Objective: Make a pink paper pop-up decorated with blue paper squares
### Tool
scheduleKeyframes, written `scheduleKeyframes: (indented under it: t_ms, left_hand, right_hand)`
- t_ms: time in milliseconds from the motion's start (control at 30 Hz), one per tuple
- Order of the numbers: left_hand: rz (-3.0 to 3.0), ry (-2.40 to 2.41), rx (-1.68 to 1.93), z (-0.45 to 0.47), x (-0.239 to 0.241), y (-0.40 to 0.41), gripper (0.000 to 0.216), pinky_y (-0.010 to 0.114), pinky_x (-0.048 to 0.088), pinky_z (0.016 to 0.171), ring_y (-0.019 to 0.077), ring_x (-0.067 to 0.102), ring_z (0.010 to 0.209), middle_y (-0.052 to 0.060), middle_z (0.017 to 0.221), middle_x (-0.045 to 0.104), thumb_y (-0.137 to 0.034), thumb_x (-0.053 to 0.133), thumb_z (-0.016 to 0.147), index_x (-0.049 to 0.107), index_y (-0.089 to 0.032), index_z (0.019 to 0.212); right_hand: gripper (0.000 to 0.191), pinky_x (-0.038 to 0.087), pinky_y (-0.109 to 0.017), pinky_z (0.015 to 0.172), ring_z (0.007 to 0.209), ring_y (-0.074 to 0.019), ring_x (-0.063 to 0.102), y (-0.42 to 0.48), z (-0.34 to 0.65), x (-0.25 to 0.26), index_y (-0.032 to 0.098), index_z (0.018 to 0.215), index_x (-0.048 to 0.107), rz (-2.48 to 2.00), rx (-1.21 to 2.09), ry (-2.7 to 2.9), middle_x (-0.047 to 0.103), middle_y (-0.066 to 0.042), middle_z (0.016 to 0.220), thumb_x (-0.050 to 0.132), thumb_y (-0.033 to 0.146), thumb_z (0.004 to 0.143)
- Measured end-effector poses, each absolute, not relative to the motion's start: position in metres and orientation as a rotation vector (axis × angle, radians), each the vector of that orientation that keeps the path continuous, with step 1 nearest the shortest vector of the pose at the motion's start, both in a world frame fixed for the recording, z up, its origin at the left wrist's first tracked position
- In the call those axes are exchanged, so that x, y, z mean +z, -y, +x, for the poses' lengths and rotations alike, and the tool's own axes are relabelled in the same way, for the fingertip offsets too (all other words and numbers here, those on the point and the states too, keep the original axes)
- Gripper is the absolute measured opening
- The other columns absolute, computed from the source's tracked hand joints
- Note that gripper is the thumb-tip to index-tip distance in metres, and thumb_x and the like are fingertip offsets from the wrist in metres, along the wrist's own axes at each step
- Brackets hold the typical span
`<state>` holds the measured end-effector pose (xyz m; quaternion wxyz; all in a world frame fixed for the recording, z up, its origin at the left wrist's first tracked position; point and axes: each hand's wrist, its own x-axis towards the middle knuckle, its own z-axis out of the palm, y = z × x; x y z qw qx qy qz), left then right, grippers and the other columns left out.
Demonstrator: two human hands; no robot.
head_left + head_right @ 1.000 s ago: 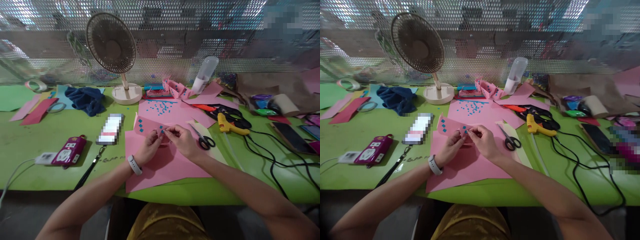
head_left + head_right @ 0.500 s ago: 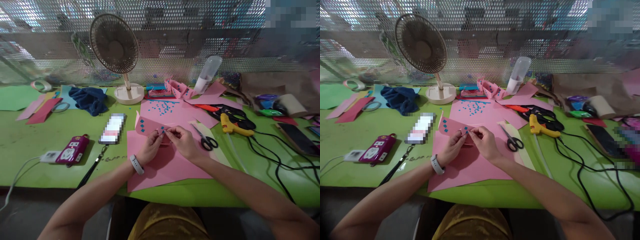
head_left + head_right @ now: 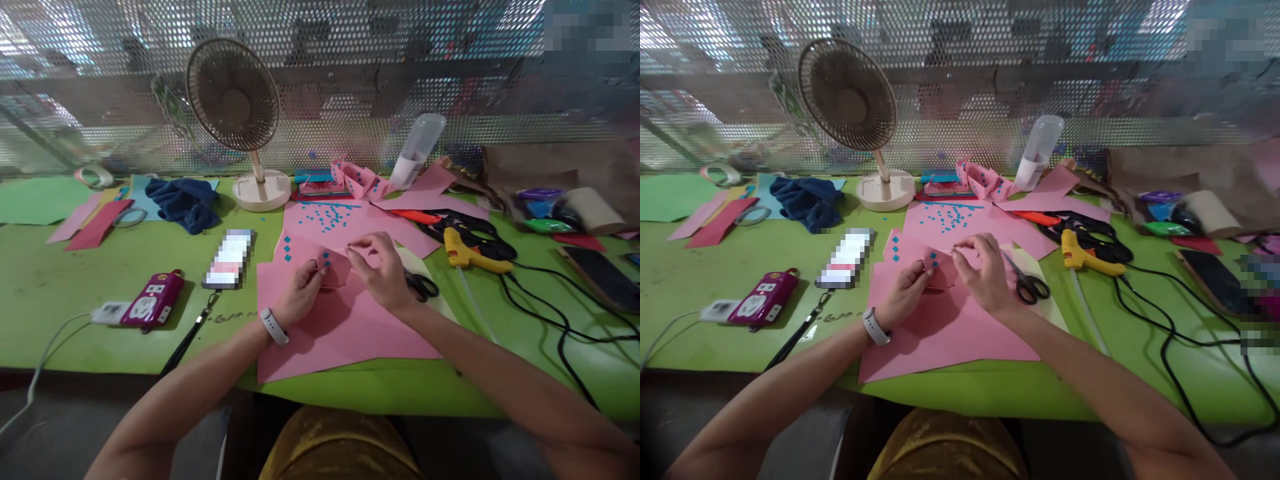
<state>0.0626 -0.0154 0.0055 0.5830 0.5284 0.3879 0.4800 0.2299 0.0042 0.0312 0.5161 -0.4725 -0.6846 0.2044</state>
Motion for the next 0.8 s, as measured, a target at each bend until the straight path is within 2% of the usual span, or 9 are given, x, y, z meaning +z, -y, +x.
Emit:
scheduleKeyframes:
  t_ms: [100, 200, 500, 800]
  left_hand:
    - [1.277, -0.895, 1.124, 0.062, 0.008, 0.016, 0.041, 0.027, 0.052, 0.069, 0.0117, 0.051, 0.069, -0.001, 0.072, 0.049, -0.055, 0.064, 0.080, 0.051, -0.017, 0.075]
    - [1.269, -0.912, 1.101, 0.061, 0.007, 0.016, 0.039, 0.027, 0.051, 0.070, 0.0123, 0.053, 0.070, 0.000, 0.074, 0.053, -0.053, 0.064, 0.081, 0.053, -0.017, 0.077]
    - [1.266, -0.984, 1.099, 0.059, 0.016, 0.020, 0.037, 0.024, 0.047, 0.065, 0.0122, 0.049, 0.070, -0.001, 0.074, 0.050, -0.053, 0.065, 0.079, 0.060, -0.017, 0.082]
    - [1.331, -1.011, 1.180, 0.057, 0.005, 0.015, 0.045, 0.022, 0.029, 0.051, 0.0075, 0.034, 0.054, -0.004, 0.056, 0.040, -0.052, 0.063, 0.083, 0.050, -0.015, 0.061]
  right_hand:
    - [0.011, 0.043, -0.040, 0.091, 0.096, -0.0229, 0.059, -0.010, 0.234, 0.032, 0.022, 0.085, 0.065, -1.105, 0.527, 1.758, 0.067, -0.007, 0.094, 0.061, 0.032, 0.083]
    - [0.014, 0.045, -0.037, 0.085, 0.087, -0.0212, 0.062, -0.013, 0.234, 0.027, 0.021, 0.080, 0.064, -1.127, 0.649, 1.780, 0.068, -0.005, 0.085, 0.061, 0.034, 0.084]
    - [0.019, 0.047, -0.033, 0.079, 0.080, -0.0182, 0.061, -0.009, 0.231, 0.021, 0.019, 0.081, 0.065, -1.132, 0.778, 1.682, 0.066, -0.004, 0.082, 0.062, 0.038, 0.083]
    - [0.019, 0.047, -0.033, 0.079, 0.082, -0.0185, 0.059, 0.000, 0.227, 0.022, 0.021, 0.080, 0.061, -1.077, 0.751, 1.712, 0.063, -0.003, 0.082, 0.059, 0.038, 0.086]
